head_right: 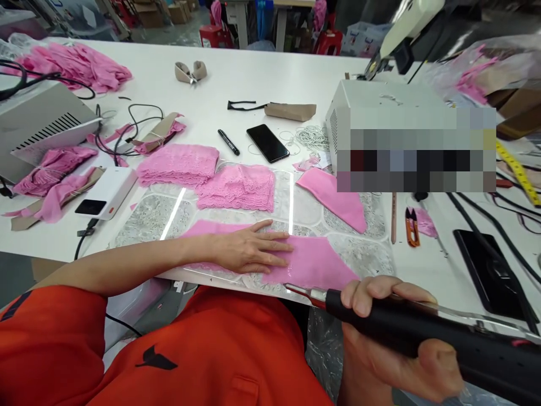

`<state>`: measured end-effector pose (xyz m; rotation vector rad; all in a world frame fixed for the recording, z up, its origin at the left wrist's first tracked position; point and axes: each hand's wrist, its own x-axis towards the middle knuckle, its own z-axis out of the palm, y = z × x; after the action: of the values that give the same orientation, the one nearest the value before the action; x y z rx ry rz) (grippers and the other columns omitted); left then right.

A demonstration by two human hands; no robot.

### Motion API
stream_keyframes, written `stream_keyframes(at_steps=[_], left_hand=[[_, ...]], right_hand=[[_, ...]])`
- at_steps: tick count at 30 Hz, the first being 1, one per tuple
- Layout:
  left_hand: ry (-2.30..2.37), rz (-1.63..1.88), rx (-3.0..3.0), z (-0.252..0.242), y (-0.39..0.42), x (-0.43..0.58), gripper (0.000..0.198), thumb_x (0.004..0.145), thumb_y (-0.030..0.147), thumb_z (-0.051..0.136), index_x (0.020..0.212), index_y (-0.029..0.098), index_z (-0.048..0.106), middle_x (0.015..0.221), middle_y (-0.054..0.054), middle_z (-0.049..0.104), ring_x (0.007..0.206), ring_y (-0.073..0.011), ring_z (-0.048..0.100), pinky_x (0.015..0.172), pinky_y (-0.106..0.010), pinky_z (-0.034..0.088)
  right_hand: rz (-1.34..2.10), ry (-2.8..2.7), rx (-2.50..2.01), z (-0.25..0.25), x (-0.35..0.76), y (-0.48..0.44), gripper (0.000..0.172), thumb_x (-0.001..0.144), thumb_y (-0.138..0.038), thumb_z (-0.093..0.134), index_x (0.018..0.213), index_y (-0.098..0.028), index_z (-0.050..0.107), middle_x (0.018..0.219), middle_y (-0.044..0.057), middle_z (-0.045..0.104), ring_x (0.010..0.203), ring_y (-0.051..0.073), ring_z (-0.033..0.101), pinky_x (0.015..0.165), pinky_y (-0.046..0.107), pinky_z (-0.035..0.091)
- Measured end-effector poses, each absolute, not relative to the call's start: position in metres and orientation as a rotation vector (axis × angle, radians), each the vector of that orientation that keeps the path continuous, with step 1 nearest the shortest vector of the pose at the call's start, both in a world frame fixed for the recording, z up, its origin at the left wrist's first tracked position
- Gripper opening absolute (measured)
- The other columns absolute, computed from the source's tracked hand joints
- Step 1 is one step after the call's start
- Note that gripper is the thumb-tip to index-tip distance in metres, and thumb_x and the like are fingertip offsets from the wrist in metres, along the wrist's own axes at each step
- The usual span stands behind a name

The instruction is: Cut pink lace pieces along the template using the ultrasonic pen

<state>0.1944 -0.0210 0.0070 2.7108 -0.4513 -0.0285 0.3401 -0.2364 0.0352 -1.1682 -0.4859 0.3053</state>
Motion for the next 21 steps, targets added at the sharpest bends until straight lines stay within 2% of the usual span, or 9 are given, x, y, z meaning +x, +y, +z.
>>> stream_keyframes(at_steps=[2, 5, 10, 21], left_hand=[[-0.446, -0.033, 2.699, 0.006, -0.021, 0.195, 0.035, 0.099, 0.030, 0.050, 0.133, 0.026, 0.059, 0.150, -0.005, 0.045, 0.145, -0.0252, 0.032, 0.122, -0.052, 0.007], [-0.435, -0.043, 2.691, 0.006, -0.021, 0.195, 0.035, 0.099, 0.030, 0.051, 0.132, 0.026, 0.060, 0.150, -0.006, 0.045, 0.145, -0.0254, 0.032, 0.122, -0.052, 0.006], [-0.448, -0.030, 2.706, 0.006, -0.021, 0.196, 0.035, 0.100, 0.030, 0.048, 0.132, 0.024, 0.060, 0.150, -0.006, 0.045, 0.145, -0.0260, 0.031, 0.122, -0.054, 0.006], [-0.483, -0.025, 2.753, 0.004, -0.021, 0.195, 0.036, 0.101, 0.033, 0.046, 0.132, 0.023, 0.059, 0.151, -0.004, 0.043, 0.146, -0.0254, 0.029, 0.122, -0.052, 0.006]], right_hand=[[0.362, -0.494, -1.036, 0.037, 0.335, -0.233, 0.031, 0.065, -0.051, 0.065, 0.082, -0.026, 0.070, 0.069, -0.002, 0.053, 0.047, 0.011, 0.039, 0.043, 0.032, 0.036], [0.427, -0.545, -0.954, 0.038, 0.329, -0.229, 0.028, 0.068, -0.043, 0.066, 0.087, -0.023, 0.070, 0.073, -0.001, 0.059, 0.050, 0.012, 0.046, 0.046, 0.033, 0.042], [0.436, -0.645, -0.928, 0.038, 0.319, -0.220, 0.026, 0.074, -0.039, 0.062, 0.090, -0.019, 0.069, 0.074, 0.002, 0.063, 0.052, 0.014, 0.053, 0.047, 0.034, 0.046], [0.486, -0.736, -0.861, 0.035, 0.310, -0.213, 0.024, 0.076, -0.035, 0.063, 0.093, -0.018, 0.067, 0.078, 0.002, 0.066, 0.055, 0.014, 0.058, 0.051, 0.033, 0.049]])
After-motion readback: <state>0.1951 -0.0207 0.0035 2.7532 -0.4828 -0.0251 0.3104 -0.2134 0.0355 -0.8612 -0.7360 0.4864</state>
